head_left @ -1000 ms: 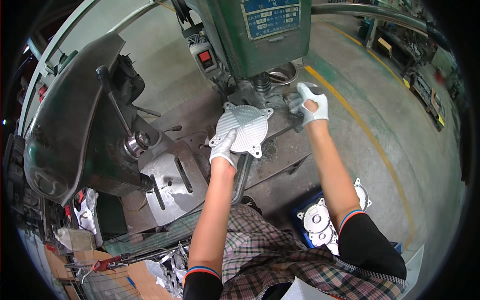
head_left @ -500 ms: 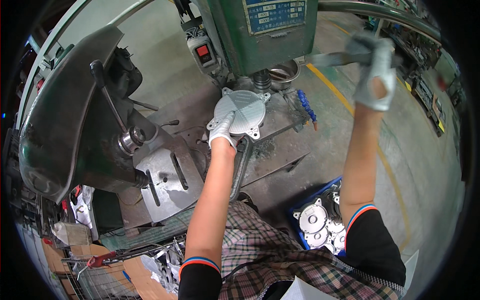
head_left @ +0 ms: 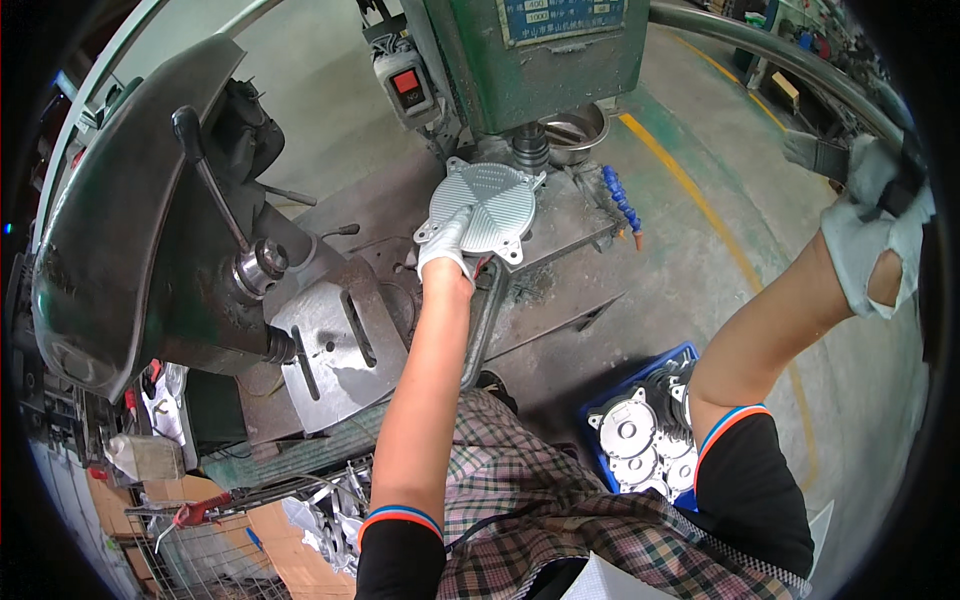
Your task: The person drills holes into metal parts using a drill press, then organizes the drilled parts into blue bins and plastic crates by hand.
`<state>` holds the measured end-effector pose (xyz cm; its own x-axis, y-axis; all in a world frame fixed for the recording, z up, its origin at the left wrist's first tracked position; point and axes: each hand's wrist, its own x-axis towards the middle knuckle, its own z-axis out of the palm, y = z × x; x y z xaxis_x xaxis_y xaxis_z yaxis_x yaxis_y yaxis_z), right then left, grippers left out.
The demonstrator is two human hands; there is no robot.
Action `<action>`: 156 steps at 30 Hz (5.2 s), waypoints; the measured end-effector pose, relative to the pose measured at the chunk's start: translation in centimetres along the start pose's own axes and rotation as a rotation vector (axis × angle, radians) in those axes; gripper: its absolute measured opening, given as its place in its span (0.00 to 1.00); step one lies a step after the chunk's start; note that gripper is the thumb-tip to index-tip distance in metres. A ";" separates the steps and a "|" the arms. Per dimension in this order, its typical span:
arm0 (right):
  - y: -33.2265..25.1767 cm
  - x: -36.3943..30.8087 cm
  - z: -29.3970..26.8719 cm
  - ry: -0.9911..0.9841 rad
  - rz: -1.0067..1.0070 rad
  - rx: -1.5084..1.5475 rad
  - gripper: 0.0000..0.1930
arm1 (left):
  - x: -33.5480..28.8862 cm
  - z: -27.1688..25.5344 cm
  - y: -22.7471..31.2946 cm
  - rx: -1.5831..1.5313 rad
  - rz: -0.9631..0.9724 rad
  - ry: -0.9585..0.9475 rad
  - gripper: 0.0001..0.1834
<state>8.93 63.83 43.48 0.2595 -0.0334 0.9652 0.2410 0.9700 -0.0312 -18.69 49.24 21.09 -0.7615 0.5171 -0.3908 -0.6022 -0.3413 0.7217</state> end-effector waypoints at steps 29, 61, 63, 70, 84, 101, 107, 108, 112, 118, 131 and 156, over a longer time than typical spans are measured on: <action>-1.6 -4.2 -2.0 0.133 0.631 0.346 0.17 | -0.8 0.5 0.3 -0.037 0.008 -0.009 0.16; -7.7 -16.2 -1.4 -0.977 1.233 0.274 0.11 | -9.4 -5.0 -2.5 -0.337 -0.028 -0.233 0.23; -8.7 -20.6 -2.9 -1.242 1.056 0.309 0.15 | -11.5 -5.4 -3.8 -0.368 -0.068 -0.278 0.23; -10.5 -21.5 -6.8 -0.590 2.259 0.797 0.12 | -17.9 -6.8 -6.0 0.097 -0.180 -0.493 0.29; -2.0 -22.9 -6.9 -0.643 2.219 0.567 0.06 | -18.8 -13.6 -4.1 0.419 -0.072 -0.355 0.16; -2.3 -17.2 -8.3 -1.653 0.798 -0.487 0.17 | -17.5 -20.0 -5.8 0.303 -0.141 -0.208 0.13; -2.1 -16.7 -13.6 -1.752 0.696 -0.591 0.16 | -17.3 -20.5 -6.0 0.330 -0.164 -0.122 0.13; -1.8 -16.9 -15.0 -1.749 0.665 -0.621 0.16 | -17.2 -20.6 -6.3 0.344 -0.182 -0.081 0.14; -2.7 -19.3 -20.6 -1.732 0.654 -0.809 0.10 | -17.2 -21.2 -7.1 0.355 -0.216 -0.016 0.15; -4.5 -25.7 -27.3 -1.827 0.672 -0.905 0.07 | -17.3 -22.9 -7.8 0.340 -0.240 -0.007 0.15; -1.7 -10.9 -6.1 -0.946 0.063 -0.260 0.09 | -19.7 -28.5 -7.6 0.236 -0.229 0.152 0.15; 14.5 -29.1 -33.0 -1.836 1.337 -0.492 0.39 | -19.4 -20.2 -11.4 0.504 -0.430 -0.043 0.23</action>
<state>35.73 70.97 6.42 -0.3359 0.7900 -0.5129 0.9130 0.1392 -0.3836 -1.89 27.19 8.94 -0.4617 0.5594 -0.6884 -0.6565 0.3064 0.6893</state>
